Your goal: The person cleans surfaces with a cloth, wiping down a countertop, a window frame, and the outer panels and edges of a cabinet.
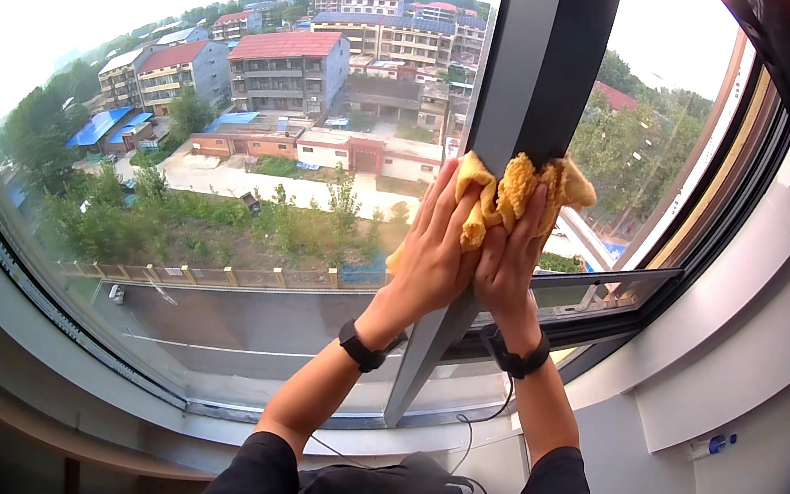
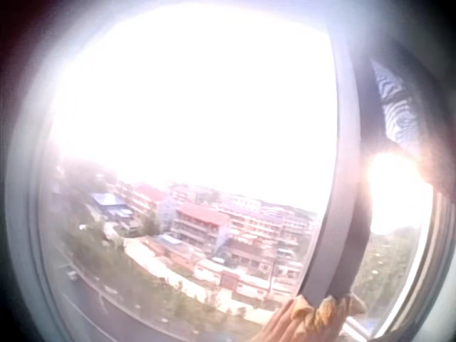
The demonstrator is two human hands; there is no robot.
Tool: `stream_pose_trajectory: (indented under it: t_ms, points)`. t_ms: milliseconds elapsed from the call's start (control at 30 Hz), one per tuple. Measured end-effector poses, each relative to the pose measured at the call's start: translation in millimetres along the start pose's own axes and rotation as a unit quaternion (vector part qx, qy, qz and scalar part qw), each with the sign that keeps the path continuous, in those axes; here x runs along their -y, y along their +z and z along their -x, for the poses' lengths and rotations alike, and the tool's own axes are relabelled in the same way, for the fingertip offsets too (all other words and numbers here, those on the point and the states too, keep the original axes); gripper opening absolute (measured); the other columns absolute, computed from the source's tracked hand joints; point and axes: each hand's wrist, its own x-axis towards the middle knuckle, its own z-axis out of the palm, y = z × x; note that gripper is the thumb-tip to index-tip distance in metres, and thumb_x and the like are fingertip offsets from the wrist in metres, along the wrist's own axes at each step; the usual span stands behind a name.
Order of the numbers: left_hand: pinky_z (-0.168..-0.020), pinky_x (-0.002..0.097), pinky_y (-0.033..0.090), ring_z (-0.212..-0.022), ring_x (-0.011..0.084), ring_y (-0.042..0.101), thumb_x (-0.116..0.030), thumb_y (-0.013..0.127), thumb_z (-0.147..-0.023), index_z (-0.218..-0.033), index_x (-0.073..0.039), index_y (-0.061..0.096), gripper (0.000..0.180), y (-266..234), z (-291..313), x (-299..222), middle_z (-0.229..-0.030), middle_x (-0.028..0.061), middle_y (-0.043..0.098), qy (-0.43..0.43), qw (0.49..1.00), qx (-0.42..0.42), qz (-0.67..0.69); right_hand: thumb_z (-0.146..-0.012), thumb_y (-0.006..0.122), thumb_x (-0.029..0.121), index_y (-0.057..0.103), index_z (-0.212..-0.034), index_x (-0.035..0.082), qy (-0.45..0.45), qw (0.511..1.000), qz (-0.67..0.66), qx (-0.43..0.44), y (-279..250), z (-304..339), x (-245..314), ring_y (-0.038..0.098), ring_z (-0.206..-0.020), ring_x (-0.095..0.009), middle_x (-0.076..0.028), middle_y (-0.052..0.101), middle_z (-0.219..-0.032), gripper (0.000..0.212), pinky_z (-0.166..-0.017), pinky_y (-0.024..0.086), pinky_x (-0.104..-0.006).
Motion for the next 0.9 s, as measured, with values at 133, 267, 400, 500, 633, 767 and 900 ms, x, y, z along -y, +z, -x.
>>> stream_pose_trajectory:
  t_ms: [133, 267, 400, 500, 633, 767, 900]
  points:
    - [-0.11, 0.0468, 0.027, -0.137, 0.0388, 0.028, -0.018, 0.054, -0.087, -0.136, 0.002, 0.038, 0.055, -3.2, -83.6, -14.9, -0.142, 0.0254, 0.034, 0.04, 0.997, -0.061, -0.002, -0.102, 0.028, 0.032, 0.012, -0.149, 0.002, -0.011, 0.996, -0.04, -0.073, -15.1, -96.5, 21.3, 0.018, -0.139, -0.043, -0.028, 0.017, -0.15, 0.058, -0.112, 0.019, -0.0471]
    - [-0.109, 0.046, 0.029, -0.137, 0.0385, 0.029, -0.015, 0.054, -0.087, -0.135, 0.002, 0.04, 0.053, -3.7, -99.5, -20.1, -0.141, 0.0248, 0.037, 0.029, 0.994, -0.084, 0.064, -0.102, 0.031, 0.033, 0.012, -0.149, 0.003, -0.039, 0.993, -0.009, -0.112, -12.6, -110.9, 12.3, 0.021, -0.139, -0.042, -0.025, 0.018, -0.15, 0.059, -0.112, 0.022, -0.049]
    - [-0.109, 0.048, 0.03, -0.136, 0.0413, 0.029, -0.013, 0.053, -0.087, -0.134, 0.001, 0.041, 0.05, 1.8, -74.8, -13.0, -0.139, 0.0235, 0.04, 0.034, 0.995, -0.078, 0.058, -0.101, 0.033, 0.033, 0.013, -0.148, 0.001, -0.03, 0.991, 0.095, -0.09, -8.5, -76.0, -2.4, 0.024, -0.138, -0.042, -0.025, 0.02, -0.15, 0.06, -0.112, 0.024, -0.0499]
    - [-0.108, 0.0499, 0.029, -0.135, 0.0442, 0.029, -0.011, 0.052, -0.087, -0.135, 0.0, 0.04, 0.05, 7.2, -51.1, -15.0, -0.138, 0.0242, 0.041, 0.02, 0.995, -0.076, 0.06, -0.101, 0.033, 0.033, 0.013, -0.148, -0.001, -0.015, 0.988, 0.138, -0.065, -7.4, -44.4, -12.9, 0.023, -0.138, -0.042, -0.026, 0.021, -0.149, 0.061, -0.112, 0.024, -0.0492]
    - [-0.107, 0.0498, 0.03, -0.135, 0.0441, 0.03, -0.01, 0.054, -0.085, -0.134, 0.0, 0.041, 0.051, 17.3, -12.4, -14.4, -0.137, 0.0251, 0.041, -0.02, 0.996, -0.061, 0.066, -0.101, 0.032, 0.031, 0.011, -0.147, -0.003, 0.012, 0.996, 0.076, -0.05, -4.9, -12.7, -4.0, 0.021, -0.138, -0.044, -0.028, 0.022, -0.148, 0.061, -0.111, 0.021, -0.0493]
    - [-0.107, 0.0512, 0.031, -0.135, 0.0454, 0.028, -0.008, 0.056, -0.083, -0.133, 0.0, 0.041, 0.053, 24.6, 42.1, -11.2, -0.136, 0.0252, 0.042, -0.061, 0.997, -0.036, 0.022, -0.099, 0.037, 0.032, 0.009, -0.147, -0.003, 0.059, 0.998, -0.001, -0.031, 7.2, 45.3, -10.5, 0.021, -0.136, -0.048, -0.03, 0.022, -0.147, 0.066, -0.111, 0.018, -0.0517]
    - [-0.111, 0.0473, 0.027, -0.139, 0.0377, 0.025, -0.007, 0.057, -0.082, -0.135, -0.004, 0.041, 0.056, 31.8, 105.1, -11.4, -0.141, 0.0183, 0.039, -0.126, 0.992, -0.01, -0.007, -0.098, 0.043, 0.033, 0.006, -0.148, -0.002, 0.046, 0.999, 0.01, -0.022, 15.6, 100.0, -5.0, 0.019, -0.136, -0.049, -0.03, 0.02, -0.147, 0.072, -0.111, 0.016, -0.0533]
